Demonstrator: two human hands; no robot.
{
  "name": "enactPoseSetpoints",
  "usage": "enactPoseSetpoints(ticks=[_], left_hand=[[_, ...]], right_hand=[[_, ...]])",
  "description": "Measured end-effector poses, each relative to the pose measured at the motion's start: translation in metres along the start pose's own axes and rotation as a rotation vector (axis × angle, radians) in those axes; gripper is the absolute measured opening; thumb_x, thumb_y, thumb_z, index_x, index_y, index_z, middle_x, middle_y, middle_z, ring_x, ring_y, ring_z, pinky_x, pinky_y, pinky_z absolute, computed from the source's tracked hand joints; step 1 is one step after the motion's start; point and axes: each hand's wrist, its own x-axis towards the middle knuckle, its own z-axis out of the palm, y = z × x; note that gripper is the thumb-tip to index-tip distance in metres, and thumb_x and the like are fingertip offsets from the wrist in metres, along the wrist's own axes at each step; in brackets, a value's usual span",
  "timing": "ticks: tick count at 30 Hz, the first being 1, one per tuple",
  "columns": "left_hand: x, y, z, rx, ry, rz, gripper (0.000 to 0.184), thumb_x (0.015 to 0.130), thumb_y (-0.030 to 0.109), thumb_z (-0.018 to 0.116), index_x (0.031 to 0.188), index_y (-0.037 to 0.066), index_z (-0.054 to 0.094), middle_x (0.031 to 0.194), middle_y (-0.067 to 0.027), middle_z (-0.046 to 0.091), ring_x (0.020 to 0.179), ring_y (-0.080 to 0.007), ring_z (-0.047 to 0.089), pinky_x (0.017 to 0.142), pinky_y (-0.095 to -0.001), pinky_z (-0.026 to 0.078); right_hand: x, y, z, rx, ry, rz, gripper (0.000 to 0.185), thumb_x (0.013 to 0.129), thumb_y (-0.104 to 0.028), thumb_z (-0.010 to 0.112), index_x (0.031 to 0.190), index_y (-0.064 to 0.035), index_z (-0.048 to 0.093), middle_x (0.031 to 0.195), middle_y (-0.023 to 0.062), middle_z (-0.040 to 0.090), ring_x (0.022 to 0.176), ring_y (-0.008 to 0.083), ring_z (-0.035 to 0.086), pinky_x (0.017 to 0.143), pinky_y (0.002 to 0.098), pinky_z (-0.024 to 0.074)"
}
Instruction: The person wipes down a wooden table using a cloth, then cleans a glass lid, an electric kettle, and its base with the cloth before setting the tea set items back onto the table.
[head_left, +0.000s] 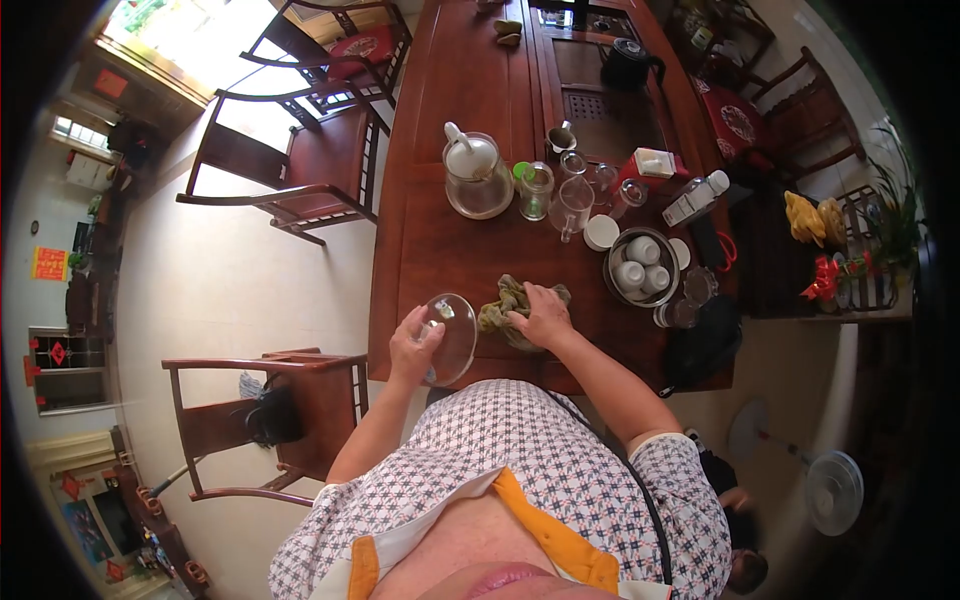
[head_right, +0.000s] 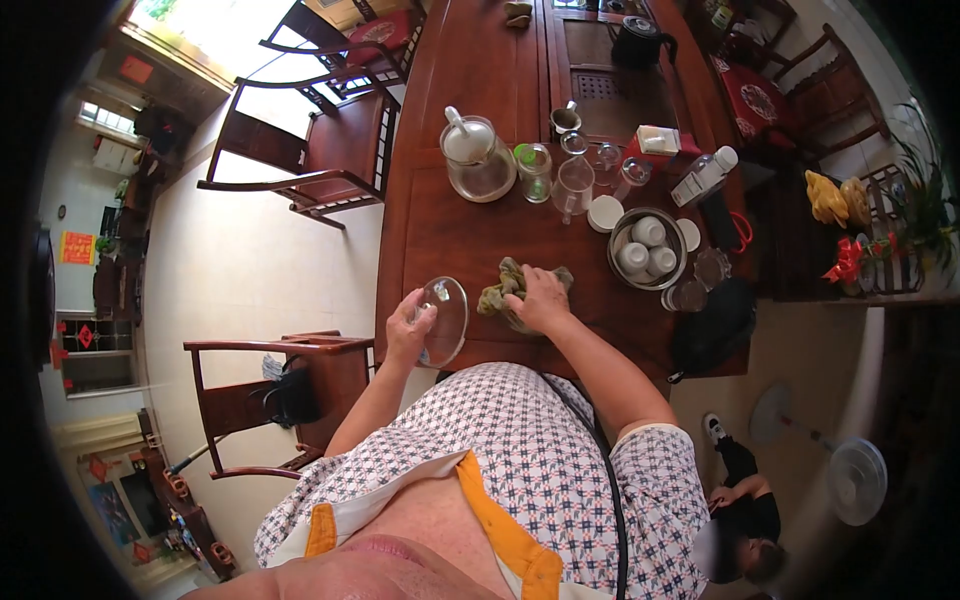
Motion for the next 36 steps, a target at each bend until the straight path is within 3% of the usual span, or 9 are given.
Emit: enactPoseSetpoints(ticks=[2, 3, 4, 7, 11, 17, 24, 31, 36], left_hand=[[-0.002, 0.004, 0.0, 0.074, 0.04, 0.042, 0.056, 0.085, 0.024, 0.078, 0.13, -0.004, 0.062, 0.128, -0.0168, 0.067, 0.11, -0.0203, 0.066, 0.095, -0.032, 0.051], [-0.003, -0.001, -0.001, 0.117, 0.038, 0.049, 0.057, 0.084, 0.025, 0.079, 0.13, -0.004, 0.063, 0.129, -0.0174, 0.066, 0.111, -0.021, 0.066, 0.096, -0.0322, 0.051], [-0.003, -0.003, -0.002, 0.161, 0.034, 0.057, 0.057, 0.084, 0.026, 0.079, 0.129, -0.004, 0.063, 0.129, -0.0179, 0.066, 0.112, -0.0217, 0.066, 0.096, -0.0323, 0.051], [-0.004, -0.001, -0.005, 0.166, 0.009, -0.038, 0.061, 0.079, 0.036, 0.079, 0.126, -0.001, 0.067, 0.137, -0.026, 0.059, 0.127, -0.0378, 0.056, 0.109, -0.0434, 0.043], [0.01, 0.009, -0.012, 0.38, 0.028, 0.084, 0.06, 0.079, 0.037, 0.08, 0.124, -0.001, 0.068, 0.136, -0.0265, 0.058, 0.128, -0.0399, 0.052, 0.109, -0.0461, 0.041], [0.065, -0.028, -0.008, 0.583, 0.091, 0.233, 0.063, 0.077, 0.039, 0.082, 0.124, -0.001, 0.068, 0.137, -0.0271, 0.056, 0.127, -0.0431, 0.048, 0.108, -0.0504, 0.039], [0.142, -0.051, 0.01, 0.652, 0.067, 0.168, 0.07, 0.08, 0.048, 0.077, 0.13, 0.0, 0.065, 0.145, -0.0268, 0.05, 0.132, -0.0423, 0.042, 0.113, -0.0481, 0.035], [0.204, -0.056, 0.011, 0.715, 0.066, 0.133, 0.071, 0.082, 0.046, 0.078, 0.135, 0.001, 0.061, 0.147, -0.0277, 0.047, 0.137, -0.042, 0.039, 0.116, -0.0468, 0.032], [0.207, -0.046, 0.024, 0.683, -0.013, 0.25, 0.068, 0.079, 0.04, 0.081, 0.132, 0.0, 0.063, 0.146, -0.0272, 0.049, 0.137, -0.042, 0.04, 0.115, -0.0474, 0.034]], right_hand=[[0.003, 0.019, 0.016, -0.101, 0.075, 0.083, 0.081, 0.09, -0.045, 0.068, 0.153, -0.0049, 0.035, 0.155, 0.0217, 0.039, 0.145, 0.037, 0.034, 0.12, 0.0467, 0.0279], [0.01, 0.027, 0.021, -0.1, 0.062, 0.121, 0.084, 0.091, -0.047, 0.065, 0.155, -0.0048, 0.03, 0.161, 0.0215, 0.029, 0.15, 0.0383, 0.023, 0.123, 0.0484, 0.0197], [0.015, 0.033, 0.026, -0.081, 0.103, 0.146, 0.084, 0.092, -0.048, 0.064, 0.155, -0.0045, 0.03, 0.161, 0.0217, 0.029, 0.151, 0.0382, 0.022, 0.123, 0.0483, 0.0184], [0.03, 0.045, 0.036, -0.056, 0.175, 0.227, 0.084, 0.094, -0.053, 0.057, 0.156, -0.0036, 0.028, 0.163, 0.0222, 0.025, 0.153, 0.0371, 0.017, 0.125, 0.0473, 0.013], [0.039, 0.057, 0.049, -0.11, 0.228, 0.322, 0.082, 0.096, -0.051, 0.054, 0.157, -0.0043, 0.027, 0.165, 0.0221, 0.02, 0.154, 0.0359, 0.011, 0.126, 0.0468, 0.0086], [0.038, 0.063, 0.068, -0.208, 0.356, 0.257, 0.078, 0.094, -0.048, 0.057, 0.154, -0.0034, 0.035, 0.164, 0.0226, 0.021, 0.154, 0.0366, 0.013, 0.125, 0.0491, 0.0091], [0.039, 0.073, 0.076, -0.235, 0.528, 0.109, 0.074, 0.088, -0.042, 0.065, 0.147, -0.0035, 0.044, 0.156, 0.0242, 0.032, 0.148, 0.0425, 0.023, 0.122, 0.057, 0.0169], [0.039, 0.067, 0.07, -0.246, 0.532, 0.117, 0.073, 0.085, -0.04, 0.069, 0.145, -0.0058, 0.046, 0.154, 0.023, 0.034, 0.147, 0.0421, 0.026, 0.121, 0.0584, 0.0192], [0.038, 0.066, 0.066, -0.234, 0.516, 0.137, 0.073, 0.085, -0.041, 0.069, 0.146, -0.008, 0.046, 0.154, 0.0223, 0.034, 0.146, 0.0419, 0.026, 0.121, 0.0572, 0.0197]])
